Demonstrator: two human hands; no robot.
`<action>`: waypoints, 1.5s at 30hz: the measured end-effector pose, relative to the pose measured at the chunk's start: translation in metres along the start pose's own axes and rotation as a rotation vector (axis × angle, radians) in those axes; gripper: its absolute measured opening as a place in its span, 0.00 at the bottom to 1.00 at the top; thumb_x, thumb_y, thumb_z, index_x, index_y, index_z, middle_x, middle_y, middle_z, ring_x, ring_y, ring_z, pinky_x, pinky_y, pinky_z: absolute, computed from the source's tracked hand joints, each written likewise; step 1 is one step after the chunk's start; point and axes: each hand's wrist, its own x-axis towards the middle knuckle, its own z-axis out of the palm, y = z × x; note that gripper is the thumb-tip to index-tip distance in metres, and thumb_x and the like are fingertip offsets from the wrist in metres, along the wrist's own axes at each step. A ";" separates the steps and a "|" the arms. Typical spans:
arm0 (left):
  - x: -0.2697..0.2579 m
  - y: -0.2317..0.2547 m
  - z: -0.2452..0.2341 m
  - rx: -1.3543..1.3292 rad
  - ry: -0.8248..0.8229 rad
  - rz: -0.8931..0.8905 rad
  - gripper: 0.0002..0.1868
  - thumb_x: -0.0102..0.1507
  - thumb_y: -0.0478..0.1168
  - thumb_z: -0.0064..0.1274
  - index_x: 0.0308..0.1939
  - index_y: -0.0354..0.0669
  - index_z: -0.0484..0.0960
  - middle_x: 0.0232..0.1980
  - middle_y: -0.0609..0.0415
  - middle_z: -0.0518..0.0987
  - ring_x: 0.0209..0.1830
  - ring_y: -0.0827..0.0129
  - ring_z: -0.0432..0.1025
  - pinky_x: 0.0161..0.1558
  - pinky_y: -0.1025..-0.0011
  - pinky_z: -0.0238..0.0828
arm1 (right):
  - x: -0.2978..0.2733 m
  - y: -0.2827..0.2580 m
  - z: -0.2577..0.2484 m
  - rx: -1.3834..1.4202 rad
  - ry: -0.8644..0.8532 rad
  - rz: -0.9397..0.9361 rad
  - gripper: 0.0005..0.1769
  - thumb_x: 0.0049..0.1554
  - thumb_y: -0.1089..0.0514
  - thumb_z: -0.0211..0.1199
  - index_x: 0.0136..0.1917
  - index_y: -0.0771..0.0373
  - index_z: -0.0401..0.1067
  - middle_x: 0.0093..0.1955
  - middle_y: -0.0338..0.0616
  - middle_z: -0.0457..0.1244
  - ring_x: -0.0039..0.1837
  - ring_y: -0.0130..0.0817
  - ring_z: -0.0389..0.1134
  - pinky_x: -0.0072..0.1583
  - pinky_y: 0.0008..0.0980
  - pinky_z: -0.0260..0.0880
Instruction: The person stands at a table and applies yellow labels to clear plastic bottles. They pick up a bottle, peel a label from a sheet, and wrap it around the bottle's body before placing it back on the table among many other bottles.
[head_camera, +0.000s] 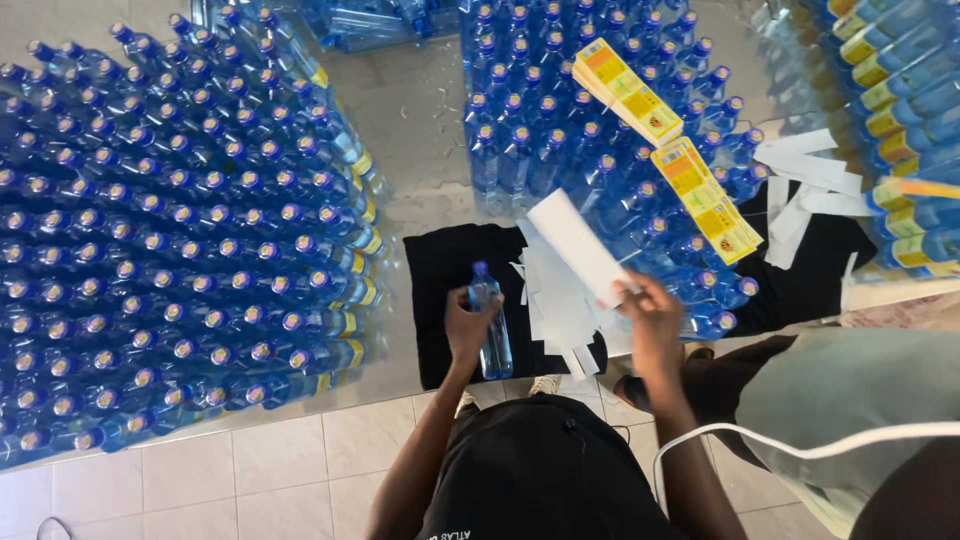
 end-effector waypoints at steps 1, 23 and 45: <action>0.001 -0.014 0.001 0.066 0.000 0.007 0.41 0.53 0.57 0.81 0.64 0.47 0.80 0.56 0.43 0.83 0.59 0.47 0.80 0.60 0.51 0.76 | -0.005 0.012 0.010 0.124 -0.048 0.169 0.17 0.64 0.67 0.68 0.66 0.71 0.78 0.56 0.62 0.69 0.50 0.48 0.75 0.57 0.54 0.82; -0.058 0.083 -0.058 -0.641 -0.133 0.060 0.18 0.72 0.34 0.60 0.63 0.27 0.79 0.52 0.31 0.83 0.49 0.55 0.84 0.52 0.59 0.87 | -0.057 0.036 0.057 -0.523 -0.254 -0.531 0.25 0.65 0.61 0.70 0.75 0.60 0.74 0.73 0.51 0.64 0.76 0.56 0.67 0.71 0.54 0.74; -0.095 0.094 -0.057 -0.734 -0.297 0.028 0.08 0.73 0.36 0.60 0.49 0.31 0.86 0.41 0.45 0.82 0.44 0.64 0.81 0.51 0.57 0.85 | -0.076 -0.022 0.100 -0.395 -0.530 -0.486 0.18 0.70 0.52 0.64 0.67 0.62 0.79 0.59 0.56 0.74 0.63 0.59 0.76 0.64 0.54 0.77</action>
